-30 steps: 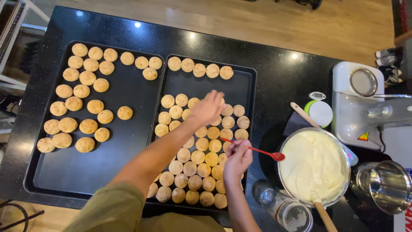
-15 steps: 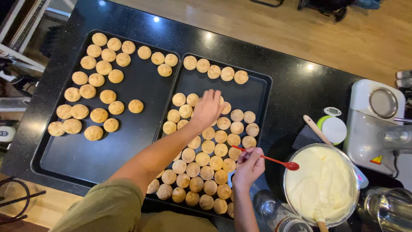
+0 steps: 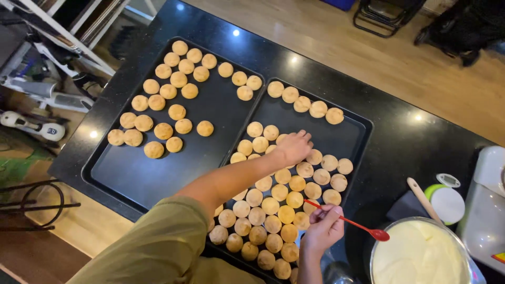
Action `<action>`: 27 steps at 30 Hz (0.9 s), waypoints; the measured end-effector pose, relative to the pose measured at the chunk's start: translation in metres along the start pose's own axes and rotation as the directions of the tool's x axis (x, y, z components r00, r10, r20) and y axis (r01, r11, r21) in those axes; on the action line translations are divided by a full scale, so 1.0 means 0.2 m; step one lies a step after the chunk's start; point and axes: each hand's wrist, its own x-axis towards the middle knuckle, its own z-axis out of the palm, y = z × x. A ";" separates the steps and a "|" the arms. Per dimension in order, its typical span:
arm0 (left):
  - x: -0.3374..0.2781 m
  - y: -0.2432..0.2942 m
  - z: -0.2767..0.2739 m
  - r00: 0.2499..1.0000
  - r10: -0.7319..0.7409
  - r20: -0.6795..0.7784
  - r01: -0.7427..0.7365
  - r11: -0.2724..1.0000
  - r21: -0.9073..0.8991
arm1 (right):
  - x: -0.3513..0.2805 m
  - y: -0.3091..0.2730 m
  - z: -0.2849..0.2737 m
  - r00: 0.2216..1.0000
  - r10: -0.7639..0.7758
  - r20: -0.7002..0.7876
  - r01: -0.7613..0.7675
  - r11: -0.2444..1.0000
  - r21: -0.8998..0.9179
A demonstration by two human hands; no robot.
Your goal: Organizing and brushing cream puffs on baking sheets in a professional kitchen.
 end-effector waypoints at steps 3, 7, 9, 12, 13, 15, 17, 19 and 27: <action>-0.03 0.01 -0.11 0.993 -0.057 -0.106 0.044 0.992 -0.122 | 0.01 0.00 -0.01 0.999 0.038 -0.010 -0.038 0.999 0.024; -0.03 -0.19 -0.26 0.973 -0.197 -0.120 0.168 0.962 -0.215 | 0.02 -0.02 0.00 0.998 0.068 -0.017 -0.067 0.995 0.070; -0.03 -0.35 -0.29 0.951 -0.288 -0.109 0.278 0.955 -0.101 | 0.04 -0.03 0.01 0.997 0.070 -0.026 -0.067 0.992 0.111; -0.13 -0.54 -0.26 0.902 -0.381 -0.202 0.370 0.924 -0.094 | 0.04 -0.04 0.02 0.998 0.068 -0.013 -0.067 0.997 0.041; -0.18 -0.53 -0.31 0.894 -0.397 -0.206 0.386 0.918 -0.090 | 0.04 -0.03 0.03 0.997 0.073 0.005 -0.074 0.996 0.041; -0.27 -0.52 -0.40 0.904 -0.419 -0.080 0.408 0.904 -0.126 | 0.04 -0.01 0.04 0.998 0.039 0.041 -0.042 0.995 0.086; -0.37 -0.49 -0.39 0.895 -0.445 0.019 0.441 0.877 -0.191 | 0.01 -0.05 0.10 0.998 0.053 0.042 -0.055 0.997 0.051; -0.44 -0.48 -0.33 0.884 -0.454 0.115 0.467 0.846 -0.258 | -0.01 -0.08 0.13 0.998 0.060 0.037 -0.060 0.998 0.014; -0.68 -0.55 -0.25 0.928 -0.364 -0.079 0.354 0.928 -0.116 | -0.03 -0.09 0.23 0.988 0.023 0.155 -0.010 0.997 -0.081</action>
